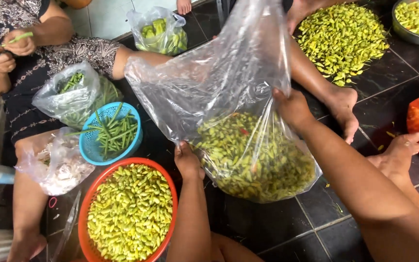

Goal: People sitting on the floor picking small yellow flower buds from stems and sorting them into various containers.

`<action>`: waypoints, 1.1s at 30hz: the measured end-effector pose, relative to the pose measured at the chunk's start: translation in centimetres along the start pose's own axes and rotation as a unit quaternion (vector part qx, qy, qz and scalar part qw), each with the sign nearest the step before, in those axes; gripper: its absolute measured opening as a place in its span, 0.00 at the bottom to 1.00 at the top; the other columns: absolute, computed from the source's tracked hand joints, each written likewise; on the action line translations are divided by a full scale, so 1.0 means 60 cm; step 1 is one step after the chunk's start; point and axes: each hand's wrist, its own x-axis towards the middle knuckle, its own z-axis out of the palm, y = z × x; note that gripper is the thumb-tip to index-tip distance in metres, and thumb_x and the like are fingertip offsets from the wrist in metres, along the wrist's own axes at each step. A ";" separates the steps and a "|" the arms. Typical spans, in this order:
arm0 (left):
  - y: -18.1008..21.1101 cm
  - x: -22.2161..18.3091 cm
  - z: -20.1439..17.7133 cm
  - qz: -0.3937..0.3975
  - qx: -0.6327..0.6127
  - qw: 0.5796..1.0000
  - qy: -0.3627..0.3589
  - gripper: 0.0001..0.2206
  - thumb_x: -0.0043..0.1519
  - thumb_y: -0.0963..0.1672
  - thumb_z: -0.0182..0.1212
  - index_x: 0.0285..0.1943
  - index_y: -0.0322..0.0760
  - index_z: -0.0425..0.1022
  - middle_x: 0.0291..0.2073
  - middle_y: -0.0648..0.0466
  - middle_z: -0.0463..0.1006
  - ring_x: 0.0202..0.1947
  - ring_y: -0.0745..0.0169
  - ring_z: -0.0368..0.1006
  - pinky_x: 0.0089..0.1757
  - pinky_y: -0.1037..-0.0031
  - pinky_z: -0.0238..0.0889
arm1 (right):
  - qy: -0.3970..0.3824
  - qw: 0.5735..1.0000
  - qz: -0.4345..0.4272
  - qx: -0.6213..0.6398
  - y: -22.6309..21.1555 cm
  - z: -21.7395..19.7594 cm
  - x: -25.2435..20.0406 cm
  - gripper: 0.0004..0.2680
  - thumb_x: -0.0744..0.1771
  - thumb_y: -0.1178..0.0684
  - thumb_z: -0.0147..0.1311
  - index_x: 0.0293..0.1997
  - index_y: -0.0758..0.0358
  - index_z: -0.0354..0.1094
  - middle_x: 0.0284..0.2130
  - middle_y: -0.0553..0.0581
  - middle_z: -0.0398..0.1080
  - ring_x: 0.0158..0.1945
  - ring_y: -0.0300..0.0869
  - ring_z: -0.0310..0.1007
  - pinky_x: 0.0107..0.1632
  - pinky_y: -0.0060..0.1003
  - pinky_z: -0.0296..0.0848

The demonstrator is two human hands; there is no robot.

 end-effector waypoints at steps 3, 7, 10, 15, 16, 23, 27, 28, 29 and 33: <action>0.030 -0.006 -0.008 -0.009 -0.010 0.998 -0.054 0.28 0.71 0.52 0.55 0.77 0.40 0.53 0.69 0.38 0.60 0.69 0.42 0.57 0.62 0.47 0.55 | -0.064 0.992 0.008 0.110 -0.031 -0.016 0.003 0.23 0.67 0.40 0.63 0.63 0.64 0.64 0.46 0.59 0.74 0.49 0.46 0.75 0.47 0.43 0.76; -0.044 0.013 -0.072 -0.034 0.088 0.988 -0.122 0.44 0.67 0.50 0.62 0.83 0.38 0.32 0.79 0.36 0.44 0.78 0.34 0.40 0.68 0.40 0.42 | -0.208 0.977 0.001 0.050 -0.032 -0.073 -0.061 0.39 0.59 0.45 0.69 0.75 0.72 0.46 0.65 0.88 0.54 0.70 0.75 0.52 0.68 0.64 0.58; -0.178 0.098 -0.136 -0.159 0.246 0.945 -0.143 0.54 0.61 0.60 0.67 0.83 0.48 0.24 0.78 0.35 0.42 0.75 0.29 0.45 0.62 0.30 0.49 | -0.288 0.951 0.038 -0.102 -0.008 -0.111 -0.121 0.46 0.56 0.42 0.73 0.78 0.64 0.40 0.69 0.87 0.45 0.73 0.76 0.46 0.74 0.65 0.48; -0.180 0.002 -0.099 -0.227 0.243 0.926 -0.181 0.58 0.60 0.61 0.67 0.81 0.29 0.25 0.76 0.28 0.34 0.74 0.25 0.43 0.60 0.36 0.60 | -0.159 0.968 -0.043 -0.191 0.183 -0.044 -0.168 0.43 0.55 0.34 0.75 0.72 0.59 0.51 0.60 0.80 0.54 0.64 0.74 0.57 0.63 0.62 0.60; -0.202 0.009 -0.100 -0.191 0.272 0.924 -0.187 0.56 0.63 0.62 0.62 0.80 0.23 0.26 0.75 0.24 0.38 0.73 0.26 0.48 0.61 0.39 0.62 | -0.028 0.965 -0.128 -0.225 0.224 -0.024 -0.179 0.33 0.57 0.34 0.73 0.64 0.61 0.66 0.48 0.77 0.69 0.54 0.73 0.73 0.51 0.60 0.77; -0.047 -0.057 -0.035 -0.200 0.107 0.971 -0.080 0.47 0.58 0.59 0.68 0.74 0.21 0.55 0.68 0.25 0.58 0.68 0.25 0.59 0.54 0.32 0.59 | -0.056 0.973 0.045 -0.218 0.120 0.001 -0.123 0.15 0.65 0.32 0.56 0.51 0.39 0.78 0.41 0.59 0.80 0.50 0.56 0.78 0.52 0.53 0.76; -0.060 -0.020 -0.036 -0.205 -0.120 0.965 -0.112 0.34 0.63 0.54 0.63 0.71 0.29 0.62 0.65 0.38 0.67 0.63 0.42 0.67 0.56 0.51 0.66 | -0.061 0.982 0.012 -0.178 0.143 0.050 -0.038 0.16 0.65 0.35 0.58 0.47 0.54 0.78 0.37 0.64 0.79 0.47 0.57 0.79 0.48 0.52 0.76; -0.063 -0.011 -0.036 -0.203 -0.176 0.951 -0.154 0.37 0.62 0.59 0.61 0.74 0.35 0.62 0.69 0.44 0.65 0.67 0.46 0.64 0.61 0.56 0.63 | -0.054 0.988 0.001 -0.145 0.162 0.067 -0.013 0.16 0.65 0.36 0.60 0.44 0.58 0.76 0.35 0.66 0.78 0.46 0.57 0.80 0.47 0.51 0.76; -0.140 0.039 -0.057 -0.204 -0.175 0.951 -0.154 0.37 0.62 0.59 0.61 0.74 0.35 0.62 0.69 0.44 0.65 0.67 0.46 0.64 0.61 0.56 0.63 | -0.054 0.988 0.002 -0.145 0.154 0.060 -0.020 0.16 0.65 0.36 0.60 0.44 0.58 0.76 0.35 0.66 0.78 0.46 0.57 0.80 0.47 0.51 0.76; -0.185 0.022 -0.110 -0.087 0.039 0.963 -0.253 0.41 0.62 0.53 0.68 0.77 0.32 0.47 0.65 0.40 0.57 0.66 0.43 0.59 0.63 0.52 0.57 | -0.088 0.982 0.028 0.166 0.075 -0.013 -0.090 0.24 0.63 0.51 0.64 0.65 0.58 0.59 0.50 0.74 0.59 0.49 0.59 0.60 0.47 0.48 0.62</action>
